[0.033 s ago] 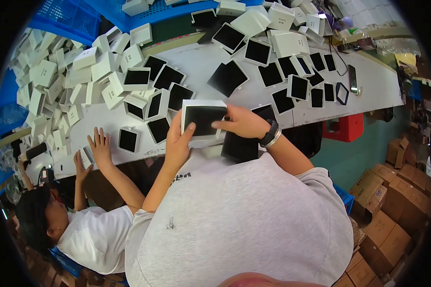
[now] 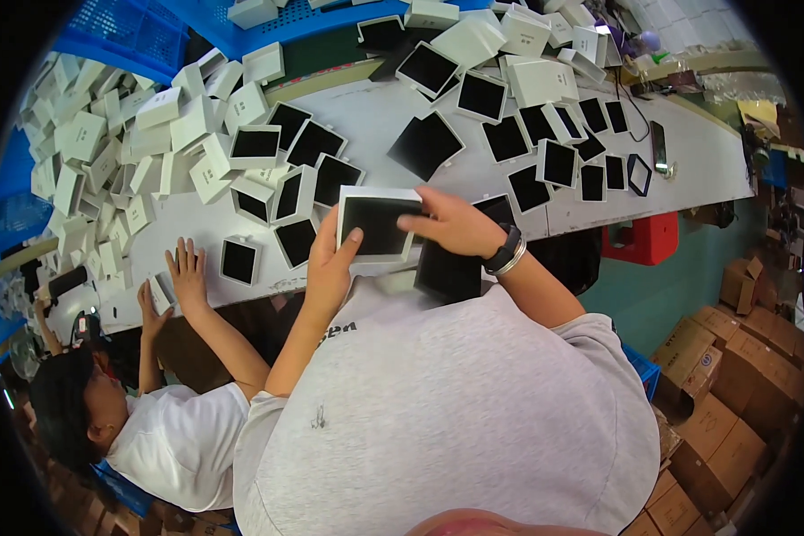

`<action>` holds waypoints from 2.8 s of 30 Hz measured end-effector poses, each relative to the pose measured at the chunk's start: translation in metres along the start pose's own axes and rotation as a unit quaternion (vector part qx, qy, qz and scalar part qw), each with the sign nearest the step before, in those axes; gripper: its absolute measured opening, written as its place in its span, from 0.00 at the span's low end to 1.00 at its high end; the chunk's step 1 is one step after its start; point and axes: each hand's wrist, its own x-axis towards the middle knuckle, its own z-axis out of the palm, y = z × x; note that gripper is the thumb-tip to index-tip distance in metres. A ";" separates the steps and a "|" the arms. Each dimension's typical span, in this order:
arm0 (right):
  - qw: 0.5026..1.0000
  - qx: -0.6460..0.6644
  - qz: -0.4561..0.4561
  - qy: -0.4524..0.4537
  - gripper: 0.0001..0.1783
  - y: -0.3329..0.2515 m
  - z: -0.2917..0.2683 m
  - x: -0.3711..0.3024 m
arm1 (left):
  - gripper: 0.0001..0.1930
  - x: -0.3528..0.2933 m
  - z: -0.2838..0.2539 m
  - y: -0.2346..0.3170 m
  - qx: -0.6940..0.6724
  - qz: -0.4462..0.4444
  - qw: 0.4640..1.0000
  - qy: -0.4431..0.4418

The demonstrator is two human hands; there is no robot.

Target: Assembling and packaging small white and black jewelry-style boxes on a factory workbench.

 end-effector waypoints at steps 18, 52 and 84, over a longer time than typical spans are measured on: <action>0.913 -0.316 0.070 0.246 0.34 0.059 -0.048 0.048 | 0.13 0.018 -0.142 0.000 0.123 0.081 0.899 0.413; 0.880 -0.365 -0.162 0.257 0.21 0.005 -0.217 0.365 | 0.14 0.104 0.023 -0.102 0.540 0.192 0.802 -0.170; 0.984 -0.128 -0.047 0.119 0.10 -0.086 -0.005 0.000 | 0.17 0.020 -0.002 -0.006 -0.136 0.040 0.977 0.162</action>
